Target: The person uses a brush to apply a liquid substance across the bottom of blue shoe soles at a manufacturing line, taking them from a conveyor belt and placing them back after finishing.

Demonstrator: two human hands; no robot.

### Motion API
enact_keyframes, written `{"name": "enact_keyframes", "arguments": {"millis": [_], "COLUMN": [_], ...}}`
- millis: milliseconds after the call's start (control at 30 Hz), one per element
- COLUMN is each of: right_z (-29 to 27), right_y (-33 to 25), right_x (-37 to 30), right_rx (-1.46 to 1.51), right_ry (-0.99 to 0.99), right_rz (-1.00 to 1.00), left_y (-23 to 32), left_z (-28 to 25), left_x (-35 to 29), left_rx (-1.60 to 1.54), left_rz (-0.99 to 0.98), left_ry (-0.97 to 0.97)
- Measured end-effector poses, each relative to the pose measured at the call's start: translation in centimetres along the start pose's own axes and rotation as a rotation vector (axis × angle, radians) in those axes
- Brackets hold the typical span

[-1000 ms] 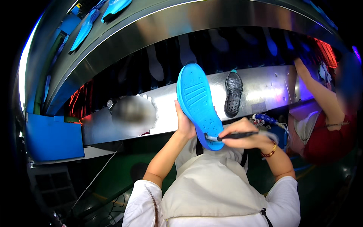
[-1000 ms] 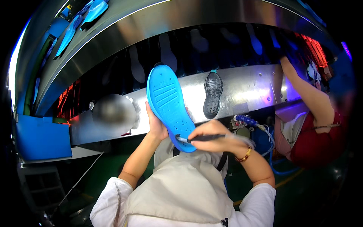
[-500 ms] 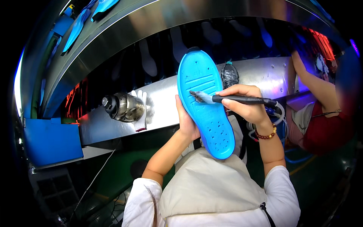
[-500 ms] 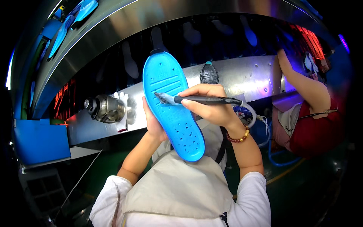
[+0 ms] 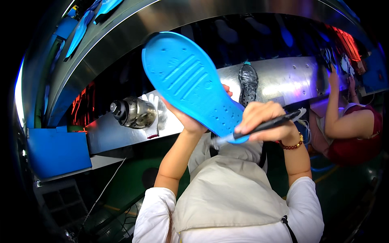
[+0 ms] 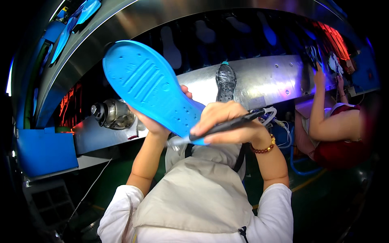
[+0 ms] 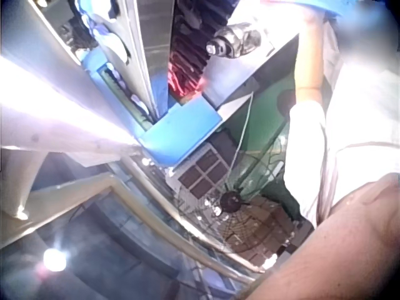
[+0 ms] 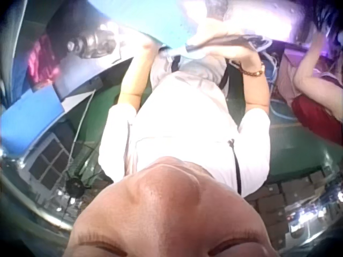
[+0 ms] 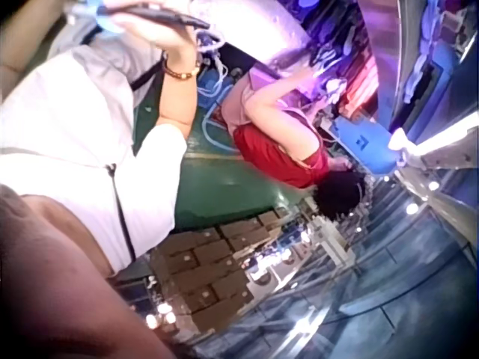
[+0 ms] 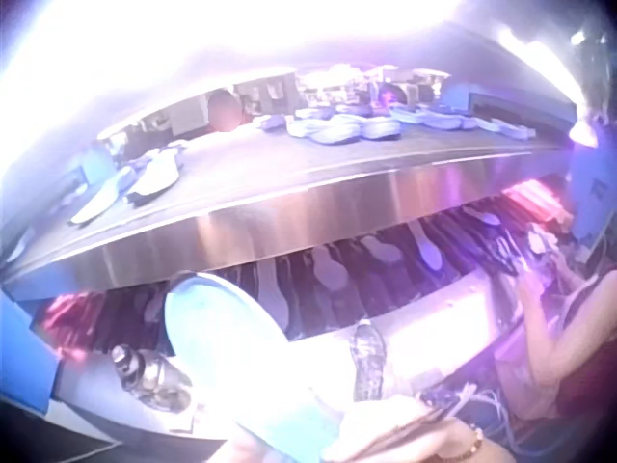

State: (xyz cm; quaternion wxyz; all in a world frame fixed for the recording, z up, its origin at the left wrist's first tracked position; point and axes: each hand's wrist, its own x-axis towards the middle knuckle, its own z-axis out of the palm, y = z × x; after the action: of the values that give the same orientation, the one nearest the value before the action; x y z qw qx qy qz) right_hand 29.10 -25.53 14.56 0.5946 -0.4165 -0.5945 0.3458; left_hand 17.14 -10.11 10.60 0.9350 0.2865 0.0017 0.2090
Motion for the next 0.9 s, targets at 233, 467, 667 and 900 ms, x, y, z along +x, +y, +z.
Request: {"name": "enact_keyframes", "arguments": {"millis": [233,467,667,900], "right_z": [-0.2,0.7,0.2,4.4], "right_y": [0.0,0.7,1.9,0.7], "right_x": [-0.6,-1.4,-2.3,-0.6], "right_rx": [-0.175,-0.278,0.139,0.508], "right_ry": [0.005,0.098,0.337,0.520], "right_rz": [0.014,0.049,0.176,0.225], "left_y": [1.7,2.8,3.8,-0.1], "left_z": [-0.3,0.0,0.4,-0.2], "left_x": [0.6,1.3,1.6,-1.1], "left_rx": [-0.062,-0.040,-0.102,0.097], "left_rz": [0.181,0.212,0.167,0.018], "left_ry": [-0.098,-0.008,-0.095,0.113]}}
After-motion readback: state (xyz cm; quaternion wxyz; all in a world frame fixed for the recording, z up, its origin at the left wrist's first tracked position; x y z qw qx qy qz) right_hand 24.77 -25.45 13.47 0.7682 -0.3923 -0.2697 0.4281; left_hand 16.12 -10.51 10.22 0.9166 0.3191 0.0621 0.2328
